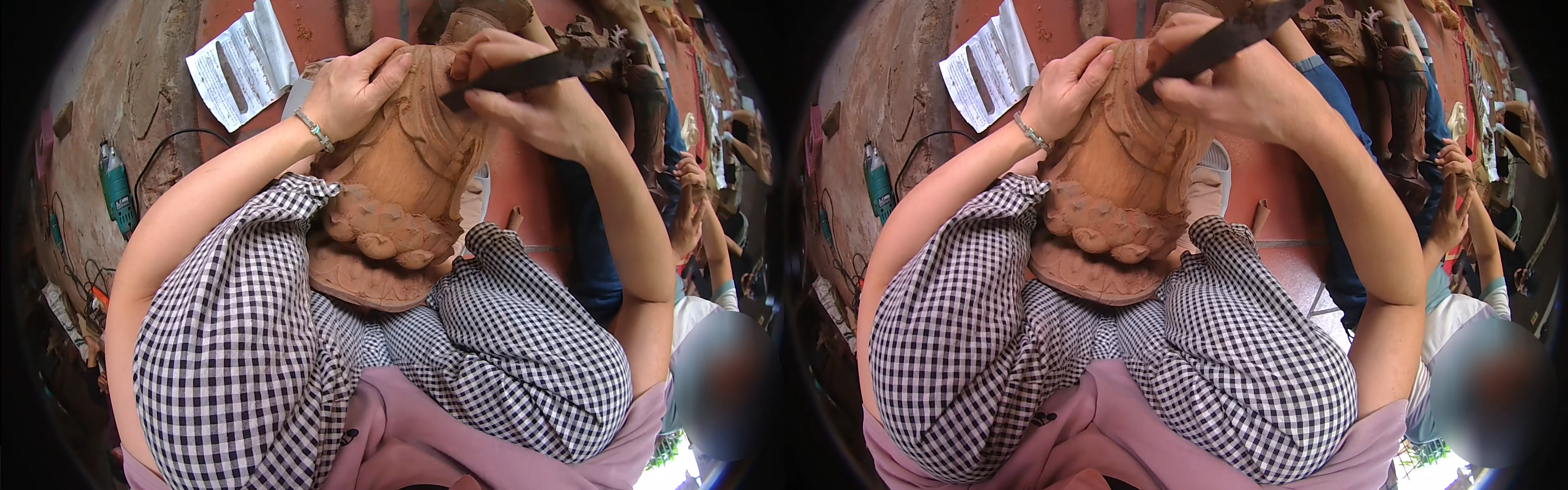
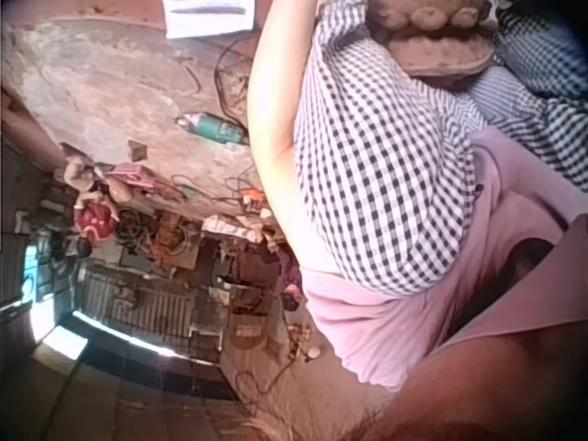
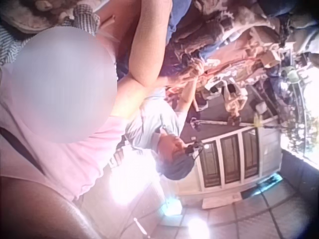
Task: The person carves a wooden figurine using a small knife, focusing on refining the details of the garment folds and base. They hold the object steady with one hand while carefully scraping and shaping the wood with the other.
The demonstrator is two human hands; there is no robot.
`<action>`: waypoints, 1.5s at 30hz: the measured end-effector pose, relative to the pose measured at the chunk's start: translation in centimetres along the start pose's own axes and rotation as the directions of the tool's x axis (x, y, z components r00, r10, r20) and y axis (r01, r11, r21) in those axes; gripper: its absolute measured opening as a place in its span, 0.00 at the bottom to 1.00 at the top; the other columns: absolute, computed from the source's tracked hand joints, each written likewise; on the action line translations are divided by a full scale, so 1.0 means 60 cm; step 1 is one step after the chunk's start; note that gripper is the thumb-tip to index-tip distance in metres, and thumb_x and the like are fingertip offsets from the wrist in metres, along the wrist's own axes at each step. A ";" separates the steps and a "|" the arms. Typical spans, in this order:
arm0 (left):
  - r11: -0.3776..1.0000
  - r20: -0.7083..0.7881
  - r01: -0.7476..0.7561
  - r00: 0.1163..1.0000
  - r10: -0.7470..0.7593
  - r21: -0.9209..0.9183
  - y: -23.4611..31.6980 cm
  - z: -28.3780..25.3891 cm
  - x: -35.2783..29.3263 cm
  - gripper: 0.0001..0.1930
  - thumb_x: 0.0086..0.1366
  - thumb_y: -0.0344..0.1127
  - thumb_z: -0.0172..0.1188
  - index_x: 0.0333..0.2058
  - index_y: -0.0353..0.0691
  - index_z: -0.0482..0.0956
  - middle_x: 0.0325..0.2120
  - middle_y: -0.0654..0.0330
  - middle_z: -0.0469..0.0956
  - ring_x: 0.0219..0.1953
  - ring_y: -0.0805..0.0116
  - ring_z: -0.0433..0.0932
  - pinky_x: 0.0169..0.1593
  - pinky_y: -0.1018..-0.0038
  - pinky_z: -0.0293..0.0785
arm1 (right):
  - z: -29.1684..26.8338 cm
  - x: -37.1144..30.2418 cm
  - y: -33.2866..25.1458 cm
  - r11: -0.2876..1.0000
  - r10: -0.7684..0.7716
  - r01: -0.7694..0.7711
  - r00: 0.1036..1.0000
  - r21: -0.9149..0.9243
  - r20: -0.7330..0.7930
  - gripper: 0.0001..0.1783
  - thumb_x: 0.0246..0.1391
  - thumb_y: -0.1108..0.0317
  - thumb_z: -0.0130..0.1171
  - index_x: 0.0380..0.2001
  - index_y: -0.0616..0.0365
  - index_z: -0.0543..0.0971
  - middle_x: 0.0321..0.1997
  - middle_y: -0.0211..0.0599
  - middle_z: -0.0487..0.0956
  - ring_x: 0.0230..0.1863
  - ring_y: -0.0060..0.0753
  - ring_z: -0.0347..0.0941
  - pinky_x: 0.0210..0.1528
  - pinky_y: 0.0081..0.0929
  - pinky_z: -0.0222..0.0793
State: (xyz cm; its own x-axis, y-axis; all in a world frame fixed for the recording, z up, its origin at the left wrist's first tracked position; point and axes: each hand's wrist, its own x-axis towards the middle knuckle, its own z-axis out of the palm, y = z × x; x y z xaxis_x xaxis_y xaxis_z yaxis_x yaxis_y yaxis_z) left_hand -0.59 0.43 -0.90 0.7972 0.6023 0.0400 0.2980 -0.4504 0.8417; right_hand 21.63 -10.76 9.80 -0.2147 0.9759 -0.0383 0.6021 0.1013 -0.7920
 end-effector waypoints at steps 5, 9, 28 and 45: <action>1.000 -0.006 0.004 1.000 -0.004 -0.004 0.007 -0.001 -0.002 0.23 0.75 0.54 0.47 0.55 0.44 0.77 0.35 0.46 0.84 0.42 0.45 0.84 0.44 0.62 0.78 | 0.022 -0.027 -0.017 0.999 -0.038 0.038 0.999 -0.009 -0.039 0.09 0.50 0.71 0.65 0.30 0.67 0.79 0.47 0.42 0.78 0.46 0.36 0.78 0.47 0.31 0.76; 0.997 0.001 0.053 0.999 -0.053 0.061 0.013 -0.002 -0.003 0.23 0.75 0.55 0.47 0.55 0.45 0.77 0.35 0.44 0.83 0.43 0.43 0.83 0.45 0.59 0.78 | 0.024 -0.021 -0.031 0.984 -0.051 0.049 0.999 -0.173 -0.010 0.09 0.47 0.70 0.66 0.28 0.66 0.80 0.49 0.44 0.78 0.48 0.43 0.78 0.48 0.34 0.76; 0.999 -0.016 0.025 1.000 -0.025 0.044 0.011 0.002 -0.005 0.23 0.75 0.54 0.47 0.54 0.43 0.77 0.35 0.45 0.84 0.42 0.43 0.83 0.44 0.61 0.78 | -0.011 0.039 -0.037 0.969 0.198 -0.171 0.969 -0.179 0.146 0.14 0.52 0.67 0.70 0.38 0.64 0.81 0.48 0.40 0.82 0.48 0.32 0.79 0.52 0.30 0.73; 1.000 -0.047 -0.003 0.999 0.005 0.031 0.004 0.009 -0.002 0.26 0.74 0.59 0.46 0.53 0.44 0.77 0.31 0.44 0.83 0.38 0.42 0.83 0.42 0.55 0.78 | -0.016 0.021 0.003 0.973 0.230 -0.230 0.973 0.018 0.035 0.14 0.53 0.70 0.70 0.42 0.65 0.83 0.44 0.38 0.83 0.45 0.29 0.80 0.48 0.28 0.78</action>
State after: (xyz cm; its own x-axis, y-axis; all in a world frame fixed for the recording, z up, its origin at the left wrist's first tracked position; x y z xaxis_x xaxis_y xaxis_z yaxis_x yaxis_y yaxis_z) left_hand -0.33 -0.10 -0.96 0.7733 0.6303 0.0694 0.3113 -0.4726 0.8245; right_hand 22.21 -9.34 10.18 -0.0975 0.9657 -0.2406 0.6215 -0.1298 -0.7726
